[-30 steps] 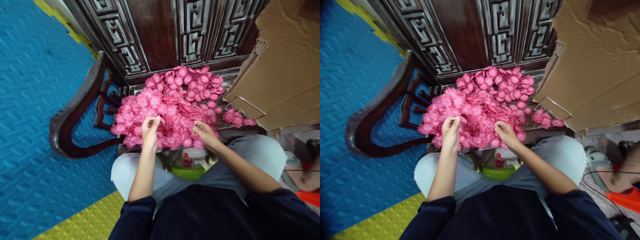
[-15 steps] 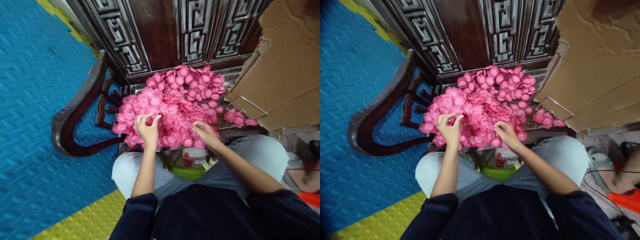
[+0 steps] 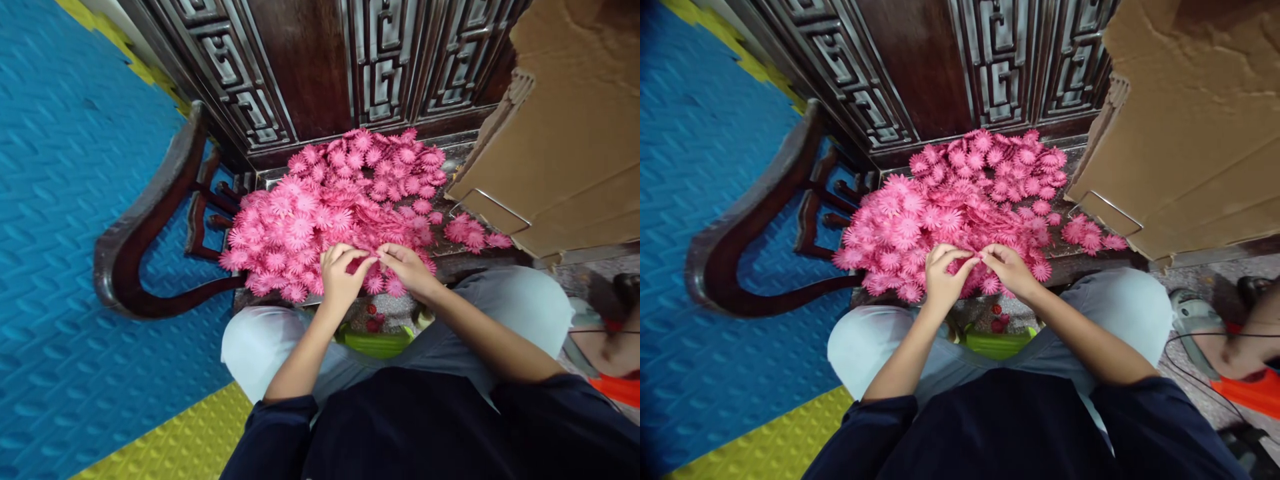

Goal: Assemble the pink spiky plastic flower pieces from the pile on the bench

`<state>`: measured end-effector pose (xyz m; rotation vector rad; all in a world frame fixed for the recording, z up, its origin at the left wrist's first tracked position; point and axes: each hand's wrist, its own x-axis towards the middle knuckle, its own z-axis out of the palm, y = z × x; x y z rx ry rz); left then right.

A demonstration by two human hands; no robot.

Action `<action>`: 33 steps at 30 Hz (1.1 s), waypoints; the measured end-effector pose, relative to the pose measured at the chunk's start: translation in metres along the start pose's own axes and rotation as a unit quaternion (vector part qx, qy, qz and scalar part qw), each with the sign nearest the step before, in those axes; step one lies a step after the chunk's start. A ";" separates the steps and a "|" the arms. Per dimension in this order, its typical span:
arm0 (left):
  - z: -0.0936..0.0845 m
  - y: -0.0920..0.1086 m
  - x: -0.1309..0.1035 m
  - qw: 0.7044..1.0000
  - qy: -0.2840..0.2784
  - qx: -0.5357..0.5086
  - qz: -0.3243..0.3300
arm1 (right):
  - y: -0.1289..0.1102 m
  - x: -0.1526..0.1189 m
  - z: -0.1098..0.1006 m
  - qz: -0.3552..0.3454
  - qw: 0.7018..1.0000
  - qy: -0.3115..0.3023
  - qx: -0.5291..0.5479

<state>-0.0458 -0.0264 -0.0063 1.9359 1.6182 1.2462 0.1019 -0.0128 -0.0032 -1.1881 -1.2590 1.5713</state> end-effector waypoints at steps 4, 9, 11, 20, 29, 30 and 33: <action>0.001 -0.002 0.000 0.999 0.004 -0.034 -0.025 | 0.000 0.001 -0.001 0.009 1.000 -0.002 0.004; 0.003 -0.003 -0.002 1.000 0.010 -0.015 0.004 | 0.004 0.001 0.000 0.019 1.000 -0.011 0.015; 0.004 -0.003 -0.003 1.000 0.012 -0.012 0.014 | 0.005 0.001 0.000 0.022 1.000 -0.012 0.019; -0.001 0.003 0.002 0.996 0.013 -0.088 -0.024 | -0.001 0.001 0.001 0.016 1.000 -0.018 0.000; -0.003 0.005 0.004 0.990 -0.015 -0.137 -0.037 | 0.003 0.002 0.001 0.012 1.000 -0.021 0.006; -0.003 0.006 0.004 0.989 -0.016 -0.143 -0.043 | 0.003 0.002 0.001 0.009 1.000 -0.021 0.004; -0.004 0.006 0.006 0.986 -0.012 -0.156 -0.060 | 0.004 0.002 0.001 0.002 1.000 -0.018 -0.007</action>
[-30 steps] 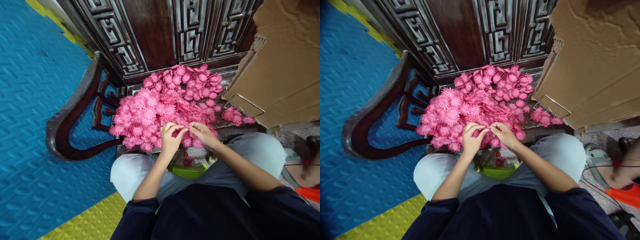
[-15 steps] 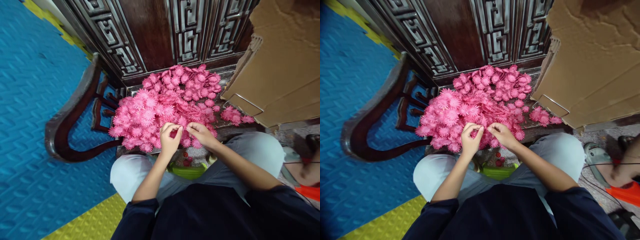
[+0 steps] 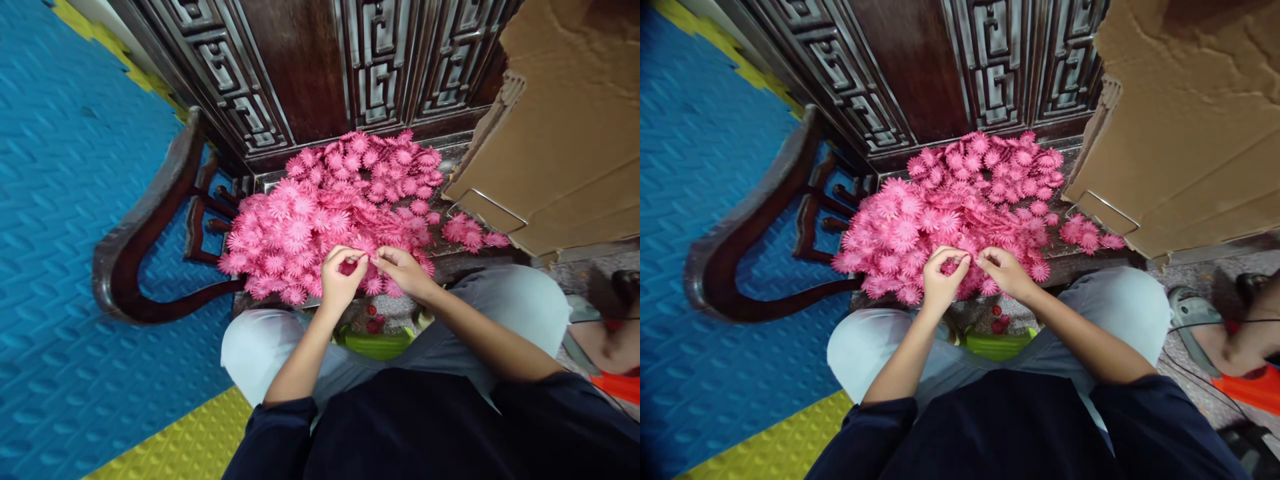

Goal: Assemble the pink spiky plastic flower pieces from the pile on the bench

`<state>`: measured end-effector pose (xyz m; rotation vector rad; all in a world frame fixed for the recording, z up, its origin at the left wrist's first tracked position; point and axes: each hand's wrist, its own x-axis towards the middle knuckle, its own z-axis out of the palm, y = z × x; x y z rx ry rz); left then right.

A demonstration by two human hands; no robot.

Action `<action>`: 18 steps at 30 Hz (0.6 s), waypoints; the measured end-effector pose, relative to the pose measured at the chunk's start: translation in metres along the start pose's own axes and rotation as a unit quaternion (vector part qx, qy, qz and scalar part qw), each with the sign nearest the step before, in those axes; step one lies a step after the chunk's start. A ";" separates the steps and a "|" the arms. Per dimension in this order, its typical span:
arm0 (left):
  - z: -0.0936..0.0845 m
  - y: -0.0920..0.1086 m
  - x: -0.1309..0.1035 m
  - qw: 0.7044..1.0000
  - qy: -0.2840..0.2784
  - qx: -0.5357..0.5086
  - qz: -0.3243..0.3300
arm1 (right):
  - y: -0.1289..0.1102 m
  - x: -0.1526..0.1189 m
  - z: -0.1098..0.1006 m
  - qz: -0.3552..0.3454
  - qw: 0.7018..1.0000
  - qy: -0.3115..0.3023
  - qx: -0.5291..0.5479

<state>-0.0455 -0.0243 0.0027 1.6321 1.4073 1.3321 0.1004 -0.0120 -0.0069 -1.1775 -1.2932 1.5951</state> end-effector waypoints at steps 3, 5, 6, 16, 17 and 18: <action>-0.001 0.000 0.001 1.000 -0.001 -0.014 -0.005 | 0.000 0.000 0.000 -0.004 1.000 -0.002 -0.011; -0.002 -0.001 0.001 1.000 -0.003 -0.022 -0.005 | 0.000 0.000 0.000 -0.007 1.000 -0.003 -0.015; -0.003 -0.001 0.002 1.000 -0.006 -0.027 -0.007 | 0.000 0.000 0.000 -0.009 1.000 -0.004 -0.016; -0.011 -0.001 0.007 0.981 -0.131 -0.121 -0.079 | -0.001 -0.001 -0.001 -0.021 0.999 -0.010 -0.046; -0.012 -0.001 0.007 0.976 -0.150 -0.131 -0.089 | -0.001 -0.001 -0.001 -0.023 0.999 -0.010 -0.046; -0.014 -0.001 0.007 0.971 -0.167 -0.140 -0.100 | -0.001 -0.001 -0.001 -0.024 0.998 -0.011 -0.049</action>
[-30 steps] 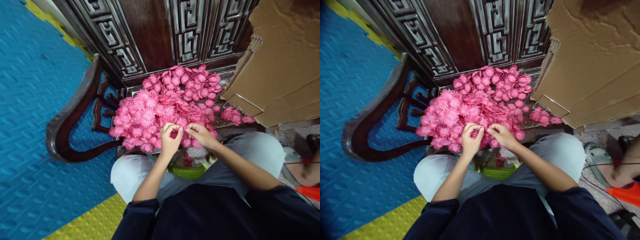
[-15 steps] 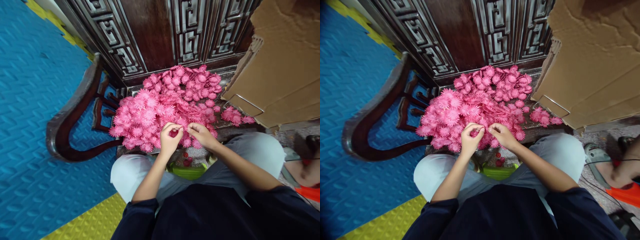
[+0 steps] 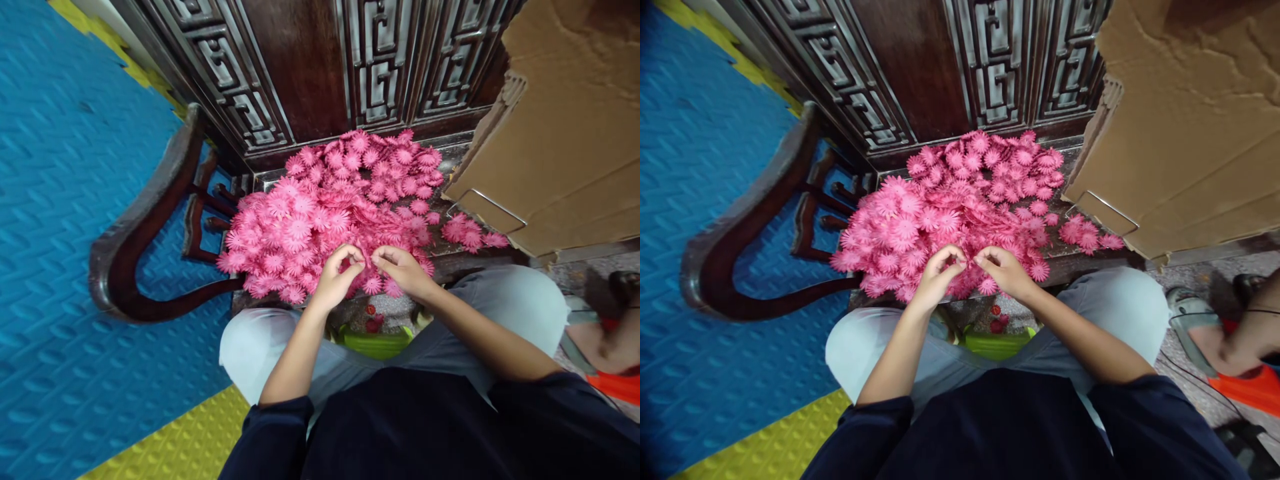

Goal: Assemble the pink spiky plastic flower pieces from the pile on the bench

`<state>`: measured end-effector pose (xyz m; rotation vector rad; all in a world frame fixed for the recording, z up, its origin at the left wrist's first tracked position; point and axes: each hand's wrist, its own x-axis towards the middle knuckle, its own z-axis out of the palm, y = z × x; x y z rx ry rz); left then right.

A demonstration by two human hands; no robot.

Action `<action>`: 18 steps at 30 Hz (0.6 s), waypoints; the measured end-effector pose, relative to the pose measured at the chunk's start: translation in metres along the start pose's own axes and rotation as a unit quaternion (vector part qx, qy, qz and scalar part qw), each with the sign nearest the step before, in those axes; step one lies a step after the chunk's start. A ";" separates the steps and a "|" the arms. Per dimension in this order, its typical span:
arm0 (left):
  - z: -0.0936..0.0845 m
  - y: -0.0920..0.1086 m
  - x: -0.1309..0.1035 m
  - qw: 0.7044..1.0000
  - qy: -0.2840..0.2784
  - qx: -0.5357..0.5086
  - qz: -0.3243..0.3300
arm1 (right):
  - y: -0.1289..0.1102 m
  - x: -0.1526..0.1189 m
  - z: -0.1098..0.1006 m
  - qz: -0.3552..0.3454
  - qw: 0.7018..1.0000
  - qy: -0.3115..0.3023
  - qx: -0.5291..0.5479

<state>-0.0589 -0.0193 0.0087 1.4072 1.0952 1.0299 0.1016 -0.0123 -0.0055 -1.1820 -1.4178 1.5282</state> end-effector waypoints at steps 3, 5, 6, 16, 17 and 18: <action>-0.004 -0.002 0.001 0.999 -0.018 -0.028 -0.032 | 0.000 -0.001 -0.001 -0.002 1.000 -0.010 -0.016; -0.006 -0.005 0.001 0.996 -0.004 -0.063 -0.057 | 0.001 -0.001 -0.001 -0.001 1.000 -0.014 -0.021; -0.008 -0.006 0.002 0.994 0.007 -0.079 -0.069 | 0.001 -0.001 -0.002 -0.001 1.000 -0.013 -0.021; 0.001 0.004 -0.003 0.995 0.050 0.081 0.009 | 0.002 0.000 -0.001 -0.012 1.000 -0.006 -0.009; 0.003 0.004 -0.003 0.993 0.059 0.099 0.023 | 0.002 0.000 -0.001 -0.009 1.000 -0.010 -0.007; 0.005 0.003 -0.004 0.990 0.068 0.117 0.034 | 0.003 0.000 -0.001 -0.007 1.000 -0.012 -0.005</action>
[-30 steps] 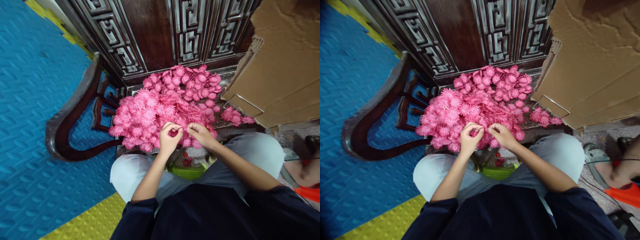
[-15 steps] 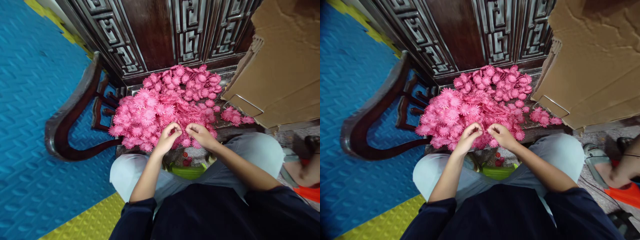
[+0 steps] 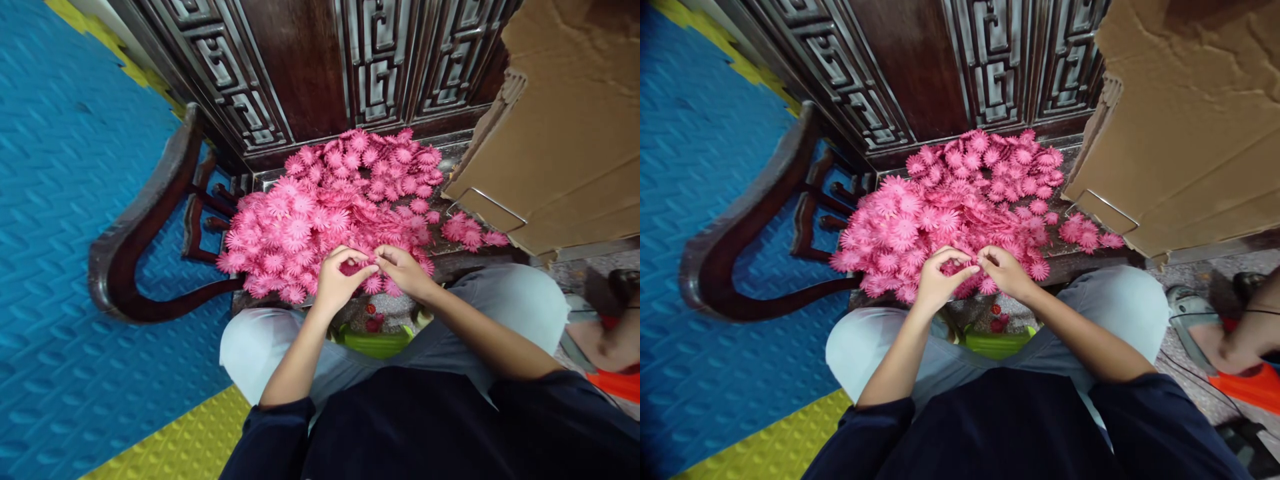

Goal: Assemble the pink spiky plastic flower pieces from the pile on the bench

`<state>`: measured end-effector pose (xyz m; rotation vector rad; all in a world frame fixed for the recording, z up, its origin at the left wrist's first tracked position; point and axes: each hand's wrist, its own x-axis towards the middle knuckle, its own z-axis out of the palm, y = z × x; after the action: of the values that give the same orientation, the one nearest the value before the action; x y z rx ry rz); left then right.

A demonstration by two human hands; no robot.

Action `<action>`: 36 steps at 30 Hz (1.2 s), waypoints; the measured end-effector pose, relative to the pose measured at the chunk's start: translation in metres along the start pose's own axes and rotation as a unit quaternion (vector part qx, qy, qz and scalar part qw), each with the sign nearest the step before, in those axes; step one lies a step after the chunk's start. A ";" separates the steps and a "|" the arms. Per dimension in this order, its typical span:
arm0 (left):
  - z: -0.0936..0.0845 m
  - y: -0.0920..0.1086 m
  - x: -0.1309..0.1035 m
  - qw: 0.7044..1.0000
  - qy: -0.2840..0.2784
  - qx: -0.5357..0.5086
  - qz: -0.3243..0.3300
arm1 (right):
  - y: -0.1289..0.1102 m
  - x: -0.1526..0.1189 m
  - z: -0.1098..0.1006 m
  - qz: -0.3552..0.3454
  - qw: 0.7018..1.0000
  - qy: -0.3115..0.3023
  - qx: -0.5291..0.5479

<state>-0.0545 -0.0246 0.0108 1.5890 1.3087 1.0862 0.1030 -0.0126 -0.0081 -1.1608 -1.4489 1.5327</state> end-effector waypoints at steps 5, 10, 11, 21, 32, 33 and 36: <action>0.003 -0.003 -0.002 0.992 0.044 0.114 0.042 | 0.000 0.000 0.001 0.005 1.000 0.003 0.004; 0.002 -0.002 -0.003 0.987 0.048 0.142 0.049 | -0.001 -0.001 0.002 -0.002 1.000 0.016 -0.001; 0.001 -0.002 -0.003 0.989 0.048 0.136 0.045 | -0.001 0.000 0.002 -0.003 1.000 0.019 -0.004; 0.000 -0.003 0.000 0.999 0.034 0.020 -0.005 | 0.000 0.001 0.001 -0.007 0.999 0.036 -0.014; -0.001 -0.006 0.002 0.991 0.025 -0.104 -0.075 | 0.000 0.000 0.002 -0.018 0.999 0.033 -0.013; 0.000 -0.007 0.002 0.989 0.022 -0.116 -0.085 | 0.000 0.000 0.001 -0.016 0.999 0.031 -0.013; 0.002 -0.009 0.001 0.983 0.019 -0.147 -0.110 | -0.002 0.001 0.001 -0.014 1.000 0.024 -0.014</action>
<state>-0.0557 -0.0219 0.0017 1.1832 1.2501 1.1171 0.1021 -0.0121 -0.0065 -1.1818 -1.4521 1.4608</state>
